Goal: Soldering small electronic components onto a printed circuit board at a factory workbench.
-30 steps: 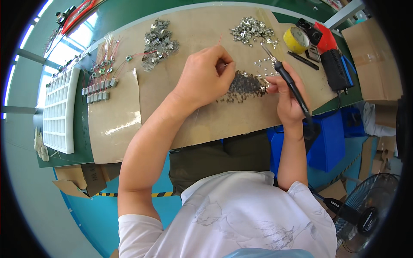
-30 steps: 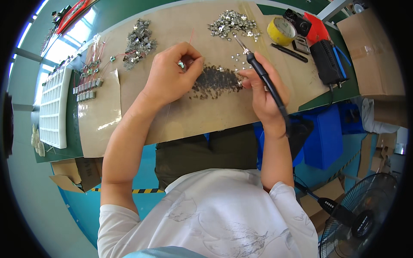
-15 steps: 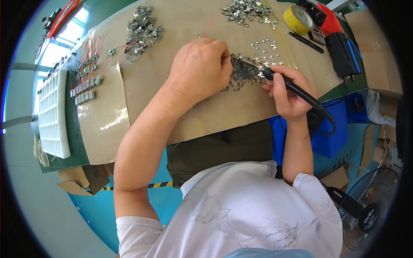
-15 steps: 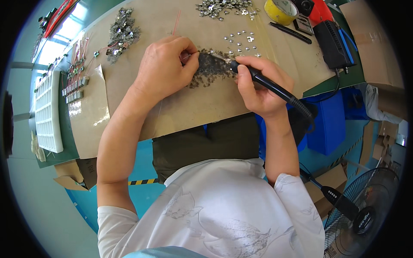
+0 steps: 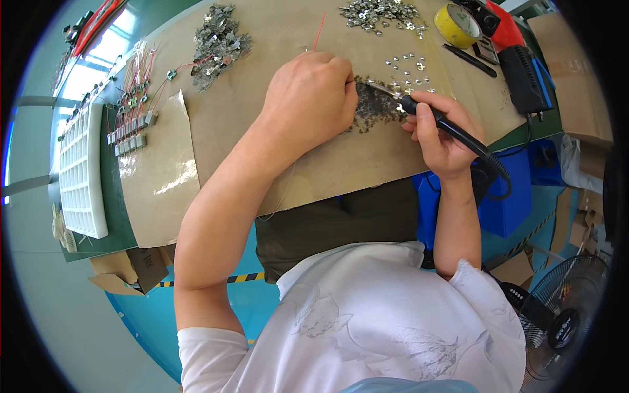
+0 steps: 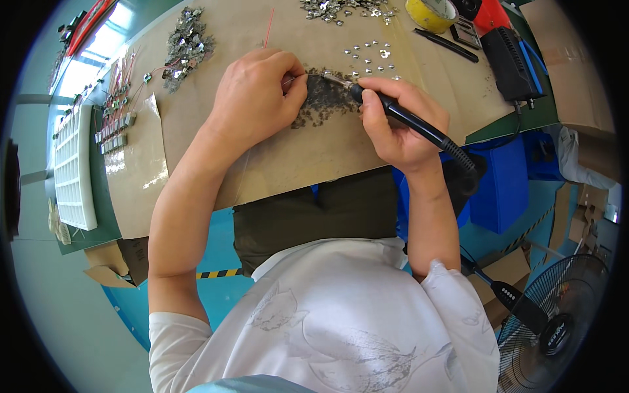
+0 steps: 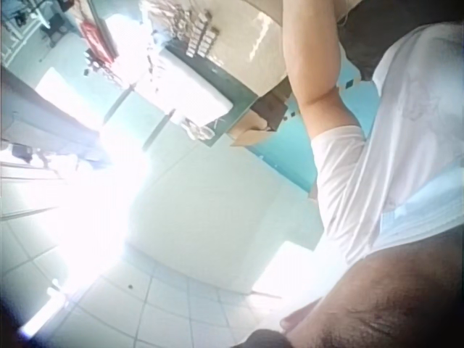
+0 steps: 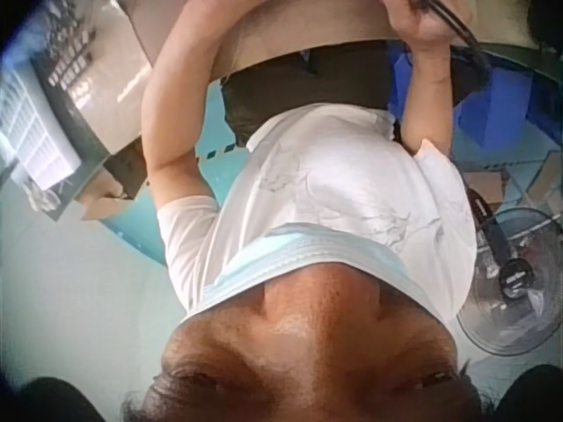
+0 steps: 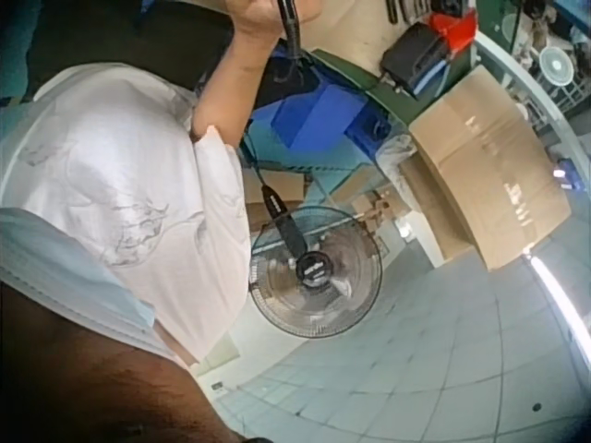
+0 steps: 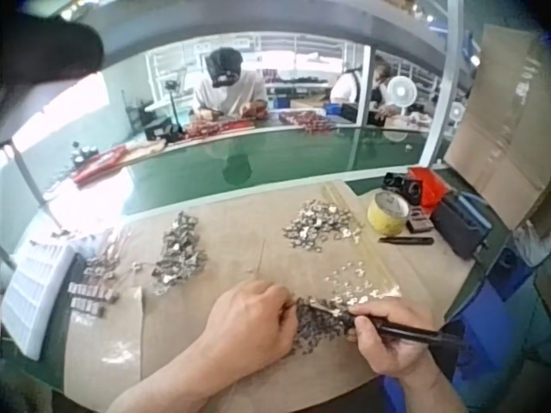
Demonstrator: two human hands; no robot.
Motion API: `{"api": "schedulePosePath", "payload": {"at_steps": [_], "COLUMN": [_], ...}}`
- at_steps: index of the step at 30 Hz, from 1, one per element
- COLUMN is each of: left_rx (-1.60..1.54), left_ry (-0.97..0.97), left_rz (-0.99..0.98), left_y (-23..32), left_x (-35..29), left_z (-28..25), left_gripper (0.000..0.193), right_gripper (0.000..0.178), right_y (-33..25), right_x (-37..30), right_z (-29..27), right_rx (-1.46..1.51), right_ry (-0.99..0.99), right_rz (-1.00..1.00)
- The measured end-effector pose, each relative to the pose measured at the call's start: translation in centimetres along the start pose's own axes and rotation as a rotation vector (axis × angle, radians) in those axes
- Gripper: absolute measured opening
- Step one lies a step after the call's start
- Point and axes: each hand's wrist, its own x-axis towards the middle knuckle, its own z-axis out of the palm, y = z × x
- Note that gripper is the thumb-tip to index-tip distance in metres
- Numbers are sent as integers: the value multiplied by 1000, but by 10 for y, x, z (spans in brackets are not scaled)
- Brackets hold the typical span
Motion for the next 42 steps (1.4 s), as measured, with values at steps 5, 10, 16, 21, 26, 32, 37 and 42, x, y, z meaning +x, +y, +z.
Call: {"api": "schedulePosePath", "payload": {"at_steps": [5, 10, 16, 21, 26, 32, 37, 42], "left_rx": [15, 23, 33, 71, 63, 58, 51, 59], "left_ry": [-6, 22, 5, -10, 1, 1, 11, 17], "left_rz": [4, 27, 26, 22, 34, 41, 58, 73], "left_y": [0, 0, 0, 1, 0, 3, 2, 1], "left_x": [-2, -1, -2, -2, -2, -1, -1, 0], "left_z": [2, 1, 1, 2, 3, 2, 3, 4], "left_gripper": [8, 8, 8, 8, 8, 10, 13, 13], "right_gripper": [12, 12, 13, 12, 12, 12, 12, 12], "right_y": [0, -2, 0, 0, 1, 1, 1, 0], "right_x": [0, -1, 1, -1, 0, 0, 0, 0], "right_z": [0, 1, 0, 1, 1, 0, 2, 0], "right_rx": [-19, -9, -28, -10, -17, -15, -7, -19], "right_ry": [-14, 13, -7, -6, -2, 2, 11, 6], "right_rz": [-17, 57, -42, -29, -27, -21, -17, -27]}}
